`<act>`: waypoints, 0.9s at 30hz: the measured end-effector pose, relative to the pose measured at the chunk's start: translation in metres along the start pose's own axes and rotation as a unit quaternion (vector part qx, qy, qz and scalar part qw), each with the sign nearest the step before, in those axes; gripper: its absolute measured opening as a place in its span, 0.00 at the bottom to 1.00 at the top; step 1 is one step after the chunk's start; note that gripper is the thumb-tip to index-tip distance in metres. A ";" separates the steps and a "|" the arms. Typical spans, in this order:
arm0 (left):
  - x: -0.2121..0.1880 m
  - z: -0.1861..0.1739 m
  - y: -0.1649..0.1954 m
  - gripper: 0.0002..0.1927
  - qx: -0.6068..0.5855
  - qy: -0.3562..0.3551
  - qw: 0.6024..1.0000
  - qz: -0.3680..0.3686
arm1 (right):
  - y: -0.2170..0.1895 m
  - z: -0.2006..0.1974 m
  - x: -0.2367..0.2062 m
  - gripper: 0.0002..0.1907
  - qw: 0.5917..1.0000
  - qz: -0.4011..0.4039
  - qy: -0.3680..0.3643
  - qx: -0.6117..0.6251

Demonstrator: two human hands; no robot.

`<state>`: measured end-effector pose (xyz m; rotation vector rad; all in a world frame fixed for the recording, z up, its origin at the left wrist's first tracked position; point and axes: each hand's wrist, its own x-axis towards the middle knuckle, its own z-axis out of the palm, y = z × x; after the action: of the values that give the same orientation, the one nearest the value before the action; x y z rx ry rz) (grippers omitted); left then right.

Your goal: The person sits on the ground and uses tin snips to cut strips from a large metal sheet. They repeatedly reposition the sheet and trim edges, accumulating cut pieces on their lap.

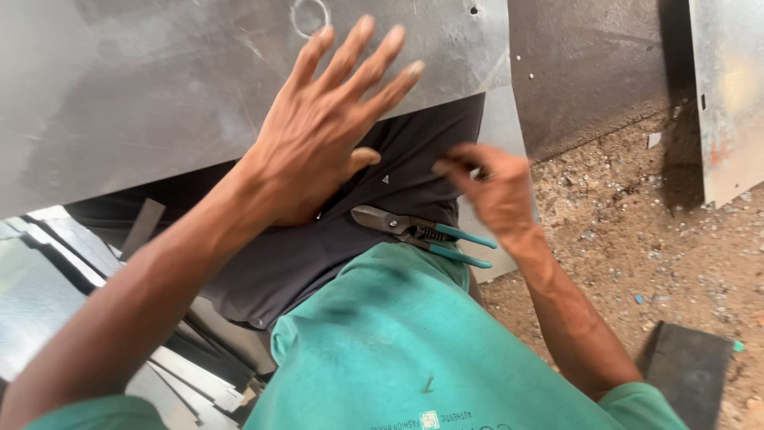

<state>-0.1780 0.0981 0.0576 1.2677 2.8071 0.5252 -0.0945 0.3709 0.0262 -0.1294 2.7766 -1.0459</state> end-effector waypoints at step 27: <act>0.039 0.013 0.001 0.43 0.105 -0.072 0.992 -0.024 | 0.028 -0.049 0.043 0.20 0.959 0.049 0.230 0.159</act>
<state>-0.2017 0.1310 0.0502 1.2102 2.8216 0.1332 -0.1467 0.4175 0.0389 0.3308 2.9016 -1.6575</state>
